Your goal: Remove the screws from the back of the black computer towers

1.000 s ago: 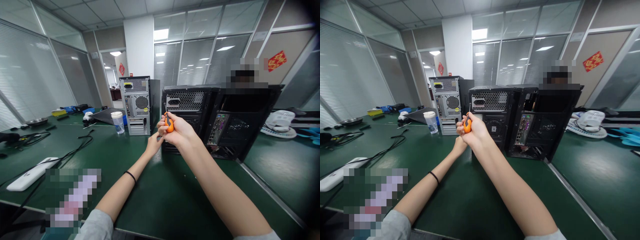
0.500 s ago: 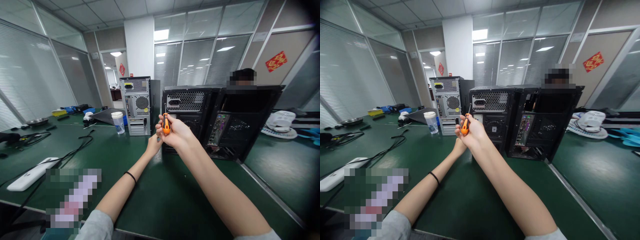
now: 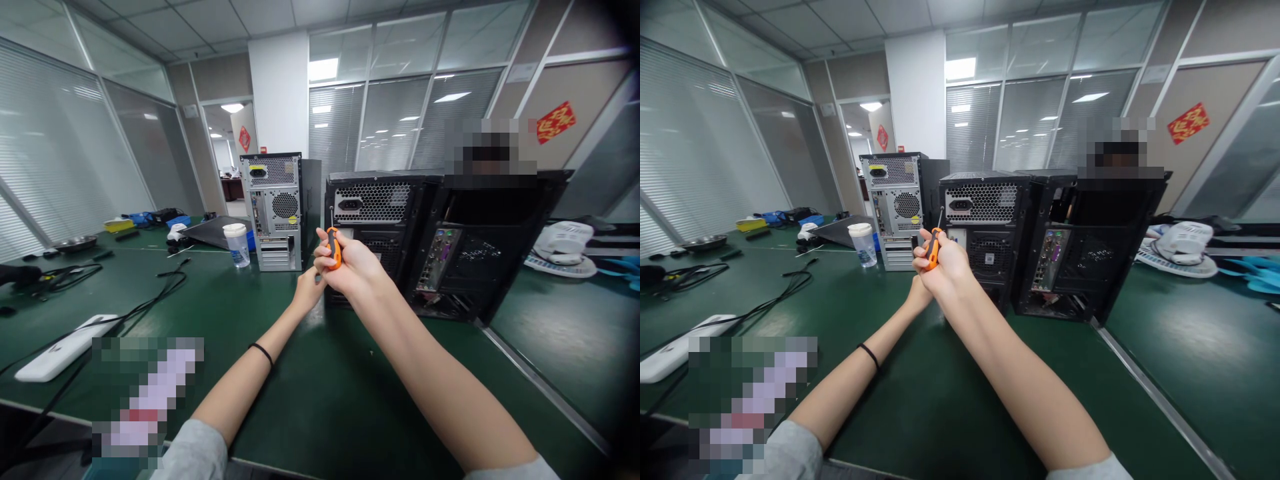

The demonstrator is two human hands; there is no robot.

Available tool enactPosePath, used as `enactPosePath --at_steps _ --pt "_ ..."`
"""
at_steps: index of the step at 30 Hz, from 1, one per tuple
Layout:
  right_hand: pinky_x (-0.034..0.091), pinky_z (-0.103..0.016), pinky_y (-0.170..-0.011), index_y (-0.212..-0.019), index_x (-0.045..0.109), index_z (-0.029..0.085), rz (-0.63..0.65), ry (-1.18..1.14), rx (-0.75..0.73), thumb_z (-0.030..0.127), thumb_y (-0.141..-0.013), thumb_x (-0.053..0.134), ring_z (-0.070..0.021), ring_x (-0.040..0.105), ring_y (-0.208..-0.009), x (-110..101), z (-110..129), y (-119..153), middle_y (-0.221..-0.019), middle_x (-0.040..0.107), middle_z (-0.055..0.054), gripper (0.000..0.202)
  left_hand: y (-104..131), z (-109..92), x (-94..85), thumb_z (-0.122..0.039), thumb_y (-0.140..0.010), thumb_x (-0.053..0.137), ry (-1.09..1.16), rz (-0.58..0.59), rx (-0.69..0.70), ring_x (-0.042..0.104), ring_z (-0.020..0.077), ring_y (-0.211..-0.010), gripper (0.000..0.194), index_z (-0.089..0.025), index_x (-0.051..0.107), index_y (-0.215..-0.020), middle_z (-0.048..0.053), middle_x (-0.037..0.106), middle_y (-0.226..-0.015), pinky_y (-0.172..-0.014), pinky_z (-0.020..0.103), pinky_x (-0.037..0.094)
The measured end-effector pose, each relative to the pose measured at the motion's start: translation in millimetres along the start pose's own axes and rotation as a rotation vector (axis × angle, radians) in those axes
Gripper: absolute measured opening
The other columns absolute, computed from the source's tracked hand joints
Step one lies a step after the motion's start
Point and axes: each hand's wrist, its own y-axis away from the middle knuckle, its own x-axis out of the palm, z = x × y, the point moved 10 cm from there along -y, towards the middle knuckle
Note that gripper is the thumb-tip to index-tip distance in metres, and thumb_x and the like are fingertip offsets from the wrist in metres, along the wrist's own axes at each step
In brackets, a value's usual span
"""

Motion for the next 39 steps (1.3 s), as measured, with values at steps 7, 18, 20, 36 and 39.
enactPosePath --at_steps 7,18,20,36,39 --pt "0.024 -0.009 -0.028 -0.083 0.052 0.013 -0.007 -0.024 -0.011 0.023 -0.098 0.026 -0.0040 0.037 -0.035 2 1 1 -0.048 0.039 0.006 0.031 3 -7 -0.2 -0.015 -0.079 0.053 -0.059 0.015 0.059 0.059 0.0152 -0.075 0.016 -0.018 0.061 -0.093 0.001 0.067 -0.085 -0.068 0.021 0.044" --pt "0.025 -0.008 -0.026 -0.079 0.048 0.015 0.019 -0.116 -0.015 0.025 -0.099 0.023 -0.0020 0.034 -0.033 6 0 0 -0.049 0.039 0.007 0.033 6 -16 -0.5 -0.012 -0.081 0.049 -0.061 0.036 0.104 0.058 0.0144 -0.073 0.019 -0.018 0.060 -0.095 0.001 0.067 -0.085 -0.068 0.021 0.044" --pt "0.023 -0.008 -0.025 -0.074 0.045 0.016 0.026 -0.151 -0.048 0.029 -0.099 0.027 -0.0013 0.031 -0.033 7 2 0 -0.050 0.037 0.008 0.033 7 -18 -0.9 -0.012 -0.082 0.048 -0.057 0.039 0.121 0.059 0.0148 -0.076 0.021 -0.019 0.061 -0.097 0.000 0.068 -0.089 -0.069 0.020 0.044" --pt "0.027 -0.005 -0.028 -0.070 0.041 0.017 0.049 -0.159 -0.043 0.020 -0.097 0.035 -0.0003 0.039 -0.033 10 6 2 -0.049 0.047 0.006 0.027 3 -11 5.2 -0.015 -0.083 0.051 -0.089 0.075 0.108 0.065 0.0153 -0.089 0.034 -0.016 0.059 -0.116 0.005 0.069 -0.103 -0.080 0.021 0.049" --pt "0.028 -0.006 -0.028 -0.071 0.043 0.016 0.068 -0.162 -0.032 0.022 -0.097 0.034 -0.0010 0.040 -0.034 11 5 2 -0.049 0.050 0.006 0.028 3 -10 4.7 -0.015 -0.082 0.050 -0.086 0.067 0.110 0.065 0.0147 -0.087 0.033 -0.019 0.059 -0.113 0.003 0.069 -0.100 -0.079 0.021 0.049"
